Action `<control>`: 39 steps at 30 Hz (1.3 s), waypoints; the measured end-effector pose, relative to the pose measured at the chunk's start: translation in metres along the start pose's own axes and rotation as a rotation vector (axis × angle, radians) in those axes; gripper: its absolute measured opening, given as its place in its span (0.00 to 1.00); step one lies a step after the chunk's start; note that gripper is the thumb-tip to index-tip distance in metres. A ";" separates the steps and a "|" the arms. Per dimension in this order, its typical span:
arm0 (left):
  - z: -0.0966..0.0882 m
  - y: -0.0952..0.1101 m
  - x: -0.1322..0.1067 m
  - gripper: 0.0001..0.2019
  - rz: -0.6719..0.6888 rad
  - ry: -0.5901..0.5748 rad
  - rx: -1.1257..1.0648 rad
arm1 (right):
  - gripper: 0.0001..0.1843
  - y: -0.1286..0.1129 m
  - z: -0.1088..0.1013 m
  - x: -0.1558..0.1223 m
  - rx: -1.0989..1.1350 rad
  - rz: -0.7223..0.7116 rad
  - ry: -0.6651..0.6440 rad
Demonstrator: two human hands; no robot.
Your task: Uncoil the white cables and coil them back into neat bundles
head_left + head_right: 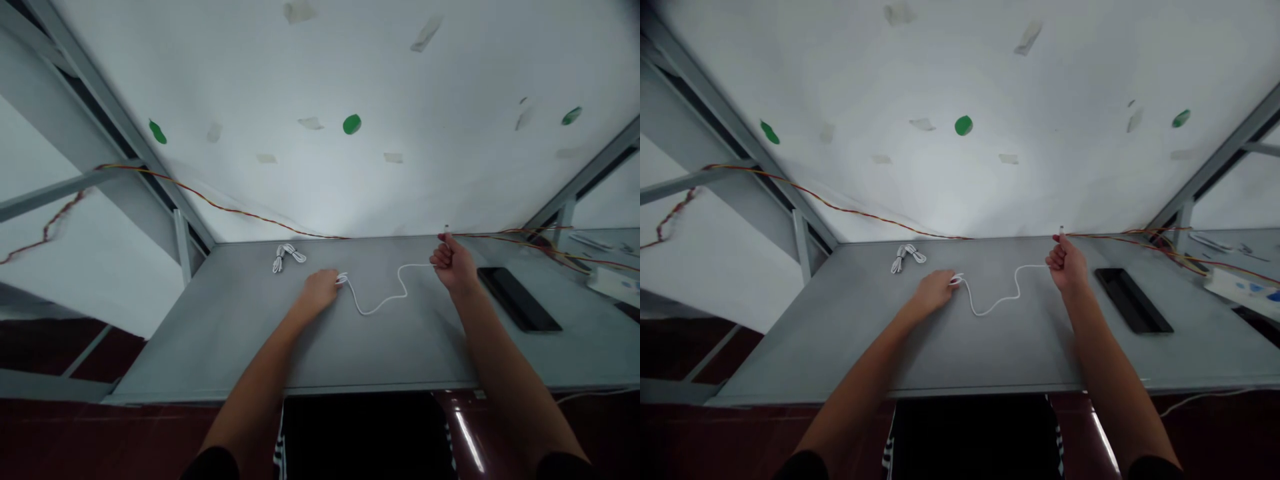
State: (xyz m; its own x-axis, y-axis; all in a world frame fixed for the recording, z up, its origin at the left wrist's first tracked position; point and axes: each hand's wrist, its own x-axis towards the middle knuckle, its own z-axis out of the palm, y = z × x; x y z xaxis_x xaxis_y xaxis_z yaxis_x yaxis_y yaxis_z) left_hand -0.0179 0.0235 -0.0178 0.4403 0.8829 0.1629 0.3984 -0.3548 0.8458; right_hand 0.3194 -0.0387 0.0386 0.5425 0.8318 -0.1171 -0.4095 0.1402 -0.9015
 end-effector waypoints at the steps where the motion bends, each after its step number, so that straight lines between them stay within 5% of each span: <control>1: 0.000 0.004 0.001 0.17 -0.011 -0.003 -0.067 | 0.15 0.000 -0.001 0.001 0.002 -0.001 0.008; 5: -0.001 0.028 0.002 0.11 -0.151 -0.041 -0.579 | 0.16 0.003 0.000 0.000 -0.002 -0.013 0.004; 10: -0.004 0.045 0.002 0.20 -0.230 -0.029 -0.975 | 0.17 0.010 0.008 -0.004 0.034 0.006 -0.024; 14: -0.002 0.037 0.007 0.24 -0.219 0.198 -0.700 | 0.14 0.011 0.013 -0.007 0.072 0.041 -0.020; 18: -0.002 0.030 0.009 0.24 -0.167 0.214 -0.496 | 0.13 0.007 0.013 -0.006 0.137 0.043 0.000; 20: -0.004 0.032 0.006 0.26 -0.129 0.134 -0.282 | 0.13 0.005 0.011 -0.003 0.164 0.010 0.034; 25: -0.003 0.038 -0.004 0.20 0.057 -0.337 0.386 | 0.14 0.002 0.005 0.003 0.145 -0.049 0.122; 28: 0.002 0.038 -0.006 0.18 0.134 -0.378 0.448 | 0.14 0.001 0.004 0.004 0.172 -0.077 0.104; 33: 0.002 0.047 -0.006 0.14 0.057 -0.164 -0.317 | 0.24 0.006 0.016 -0.004 0.085 -0.241 0.085; 39: -0.010 0.055 -0.002 0.13 -0.179 0.013 -1.160 | 0.23 0.027 0.039 -0.032 -0.398 -0.443 -0.074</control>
State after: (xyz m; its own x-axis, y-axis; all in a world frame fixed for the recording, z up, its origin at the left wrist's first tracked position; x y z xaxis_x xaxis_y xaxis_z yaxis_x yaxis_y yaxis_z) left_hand -0.0044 0.0052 0.0336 0.4415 0.8972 -0.0054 -0.5210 0.2613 0.8126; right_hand 0.2623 -0.0401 0.0338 0.5408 0.7772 0.3217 0.1581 0.2817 -0.9464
